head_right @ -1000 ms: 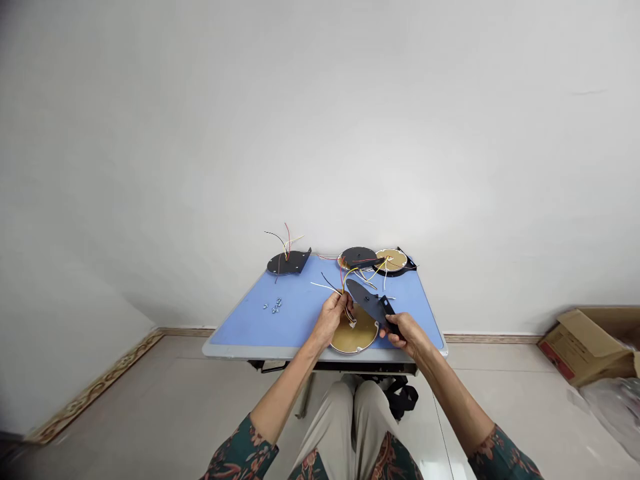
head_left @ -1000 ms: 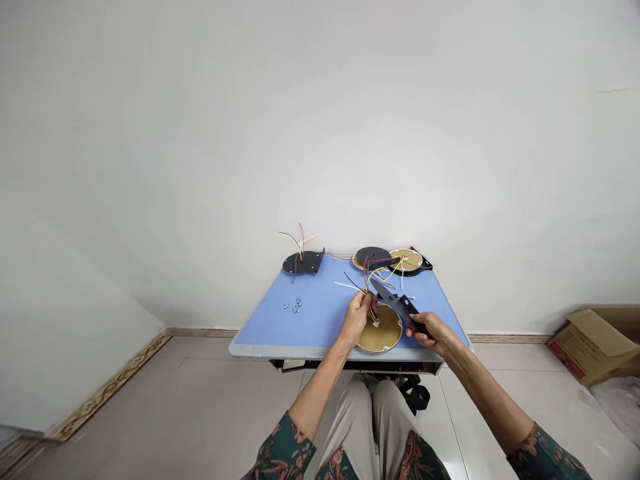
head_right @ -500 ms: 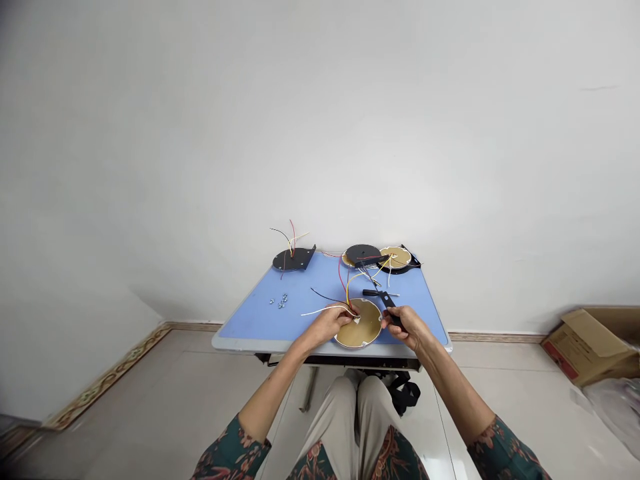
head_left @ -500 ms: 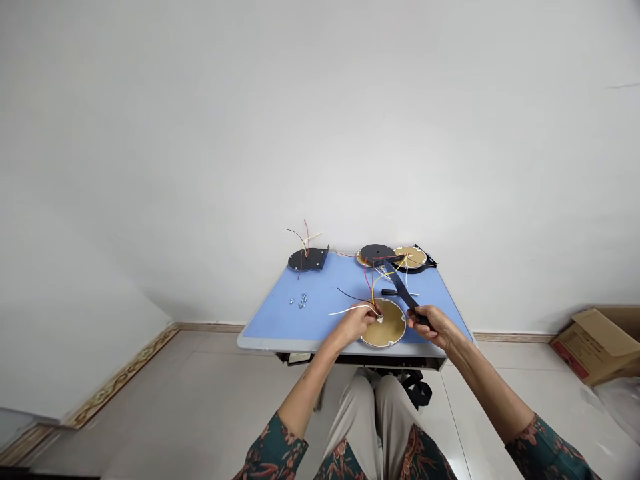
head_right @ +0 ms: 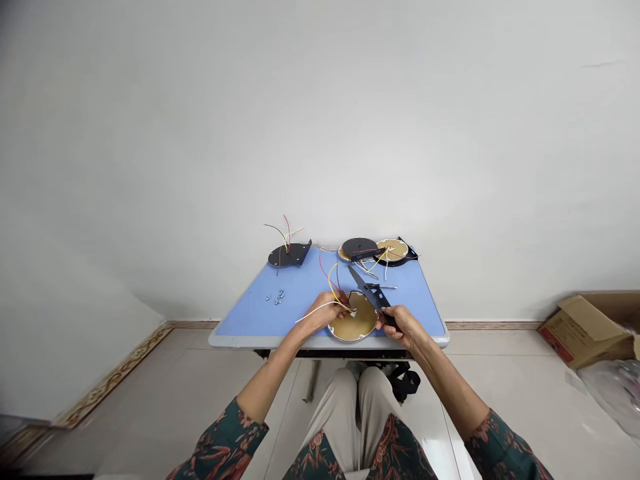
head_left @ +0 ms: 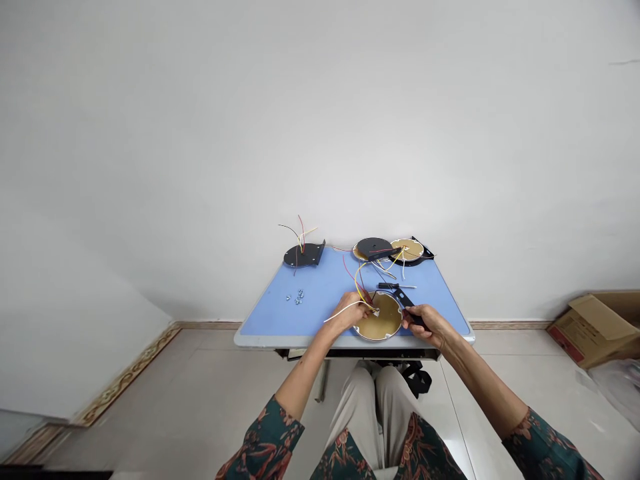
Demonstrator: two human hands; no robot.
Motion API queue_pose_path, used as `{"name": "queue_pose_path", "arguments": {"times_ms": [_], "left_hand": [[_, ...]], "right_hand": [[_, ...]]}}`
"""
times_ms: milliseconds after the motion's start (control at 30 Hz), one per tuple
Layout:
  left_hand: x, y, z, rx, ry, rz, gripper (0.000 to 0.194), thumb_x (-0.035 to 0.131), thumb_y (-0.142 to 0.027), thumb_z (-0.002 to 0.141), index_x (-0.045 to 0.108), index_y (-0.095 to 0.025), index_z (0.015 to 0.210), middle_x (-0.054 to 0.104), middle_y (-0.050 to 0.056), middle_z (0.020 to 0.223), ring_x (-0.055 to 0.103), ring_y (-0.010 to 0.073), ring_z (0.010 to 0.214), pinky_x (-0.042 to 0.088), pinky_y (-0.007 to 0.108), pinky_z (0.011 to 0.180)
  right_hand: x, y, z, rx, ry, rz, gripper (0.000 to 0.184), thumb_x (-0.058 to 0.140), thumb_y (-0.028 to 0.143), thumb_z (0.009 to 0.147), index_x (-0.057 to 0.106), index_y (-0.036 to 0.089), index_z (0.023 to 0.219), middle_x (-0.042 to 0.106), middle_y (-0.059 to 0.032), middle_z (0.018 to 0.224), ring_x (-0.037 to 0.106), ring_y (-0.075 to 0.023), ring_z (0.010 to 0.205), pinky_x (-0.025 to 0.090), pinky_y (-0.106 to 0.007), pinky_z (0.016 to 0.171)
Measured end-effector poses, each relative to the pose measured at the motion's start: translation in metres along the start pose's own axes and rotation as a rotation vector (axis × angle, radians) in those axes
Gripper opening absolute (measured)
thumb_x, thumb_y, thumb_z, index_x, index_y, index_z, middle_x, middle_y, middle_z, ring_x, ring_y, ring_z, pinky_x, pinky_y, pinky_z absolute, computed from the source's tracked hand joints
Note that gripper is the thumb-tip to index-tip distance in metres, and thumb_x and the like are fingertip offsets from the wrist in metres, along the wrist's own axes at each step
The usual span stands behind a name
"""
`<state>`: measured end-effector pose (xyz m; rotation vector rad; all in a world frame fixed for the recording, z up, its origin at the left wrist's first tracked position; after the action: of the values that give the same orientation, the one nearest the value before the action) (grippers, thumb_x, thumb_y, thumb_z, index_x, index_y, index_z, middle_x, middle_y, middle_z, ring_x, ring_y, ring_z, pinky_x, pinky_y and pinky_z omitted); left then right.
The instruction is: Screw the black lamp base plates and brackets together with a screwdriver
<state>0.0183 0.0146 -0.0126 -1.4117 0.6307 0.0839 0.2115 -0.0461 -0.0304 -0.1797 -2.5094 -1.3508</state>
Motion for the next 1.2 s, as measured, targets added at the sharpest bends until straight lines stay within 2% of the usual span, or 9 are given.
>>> {"name": "queue_pose_path", "arguments": {"times_ms": [233,333,500,667,800,933,1033,1133,1200], "left_hand": [[0.009,0.011,-0.001,-0.142,-0.098,-0.161,0.01,0.064,-0.008,0.071,0.06,-0.016,0.076,0.062,-0.003,0.057,0.06,0.0106,0.051,0.05,0.02,0.051],[0.01,0.009,-0.007,-0.156,-0.117,-0.236,0.012,0.067,-0.011,0.073,0.058,-0.017,0.077,0.065,-0.002,0.063,0.066,0.0123,0.057,0.055,0.022,0.056],[0.008,0.004,-0.023,-0.172,-0.147,-0.519,0.016,0.071,-0.02,0.075,0.056,-0.018,0.08,0.071,0.002,0.073,0.071,0.0156,0.065,0.06,0.029,0.068],[0.008,0.006,-0.036,-0.131,-0.218,-0.615,0.018,0.071,-0.028,0.078,0.056,-0.018,0.082,0.071,0.002,0.079,0.072,0.0169,0.071,0.061,0.033,0.074],[0.009,0.009,-0.043,-0.069,-0.182,-0.59,0.022,0.076,-0.022,0.068,0.059,-0.017,0.08,0.071,0.002,0.081,0.072,0.0176,0.08,0.059,0.031,0.079],[0.011,0.01,-0.045,-0.018,-0.13,-0.421,0.026,0.078,-0.019,0.062,0.06,-0.018,0.081,0.071,0.0,0.077,0.07,0.0174,0.077,0.055,0.026,0.071],[0.011,0.012,-0.041,-0.011,-0.219,-0.31,0.023,0.076,-0.018,0.064,0.059,-0.018,0.079,0.068,-0.002,0.069,0.067,0.0157,0.068,0.052,0.025,0.065],[0.014,0.014,-0.038,-0.028,-0.328,-0.317,0.027,0.074,-0.016,0.065,0.062,-0.018,0.089,0.068,-0.002,0.07,0.066,0.0154,0.063,0.053,0.026,0.063],[0.018,0.014,-0.037,-0.033,-0.325,-0.341,0.032,0.075,-0.015,0.065,0.065,-0.017,0.096,0.07,-0.001,0.074,0.066,0.0159,0.064,0.054,0.027,0.063]], "right_hand": [[0.002,-0.001,0.0,-0.03,-0.009,-0.014,0.028,0.039,0.017,0.098,0.051,0.015,0.073,0.058,-0.0037,0.053,0.028,-0.0027,0.031,0.013,-0.013,0.027],[0.002,-0.001,0.001,-0.037,-0.016,-0.019,0.027,0.04,0.017,0.098,0.052,0.015,0.073,0.058,-0.0035,0.053,0.028,-0.0027,0.031,0.013,-0.013,0.027],[0.005,0.001,-0.001,-0.04,-0.035,-0.023,0.03,0.036,0.015,0.098,0.051,0.014,0.072,0.058,-0.0042,0.053,0.028,-0.0025,0.031,0.014,-0.013,0.027],[0.01,0.003,-0.003,-0.047,-0.048,-0.036,0.034,0.031,0.014,0.099,0.05,0.015,0.071,0.057,-0.0041,0.052,0.027,-0.0025,0.031,0.013,-0.013,0.027],[0.012,0.004,-0.003,-0.057,-0.061,-0.053,0.032,0.033,0.013,0.099,0.049,0.015,0.071,0.056,-0.0033,0.051,0.027,-0.003,0.031,0.013,-0.014,0.028],[0.012,0.005,-0.005,-0.063,-0.076,-0.086,0.029,0.037,0.013,0.097,0.049,0.016,0.07,0.057,-0.004,0.052,0.027,-0.003,0.031,0.013,-0.014,0.029],[0.013,0.011,-0.006,-0.082,-0.079,-0.127,0.026,0.041,0.013,0.095,0.048,0.016,0.07,0.059,-0.0058,0.052,0.029,-0.0035,0.032,0.014,-0.015,0.029],[0.015,0.024,-0.002,-0.134,-0.091,-0.172,0.025,0.043,0.013,0.094,0.047,0.017,0.069,0.061,-0.0079,0.052,0.032,-0.0043,0.032,0.015,-0.015,0.03],[0.016,0.036,0.004,-0.171,-0.106,-0.2,0.024,0.045,0.013,0.092,0.047,0.017,0.069,0.062,-0.0085,0.052,0.035,-0.005,0.033,0.017,-0.016,0.03]]}}
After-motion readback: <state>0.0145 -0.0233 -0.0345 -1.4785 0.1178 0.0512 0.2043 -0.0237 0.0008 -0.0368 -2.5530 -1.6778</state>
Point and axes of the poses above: each hand's wrist, its own z-axis towards the middle knuckle, its own x-axis out of the palm, y = z × x, the point moved 6 cm from there along z, towards the middle knuckle
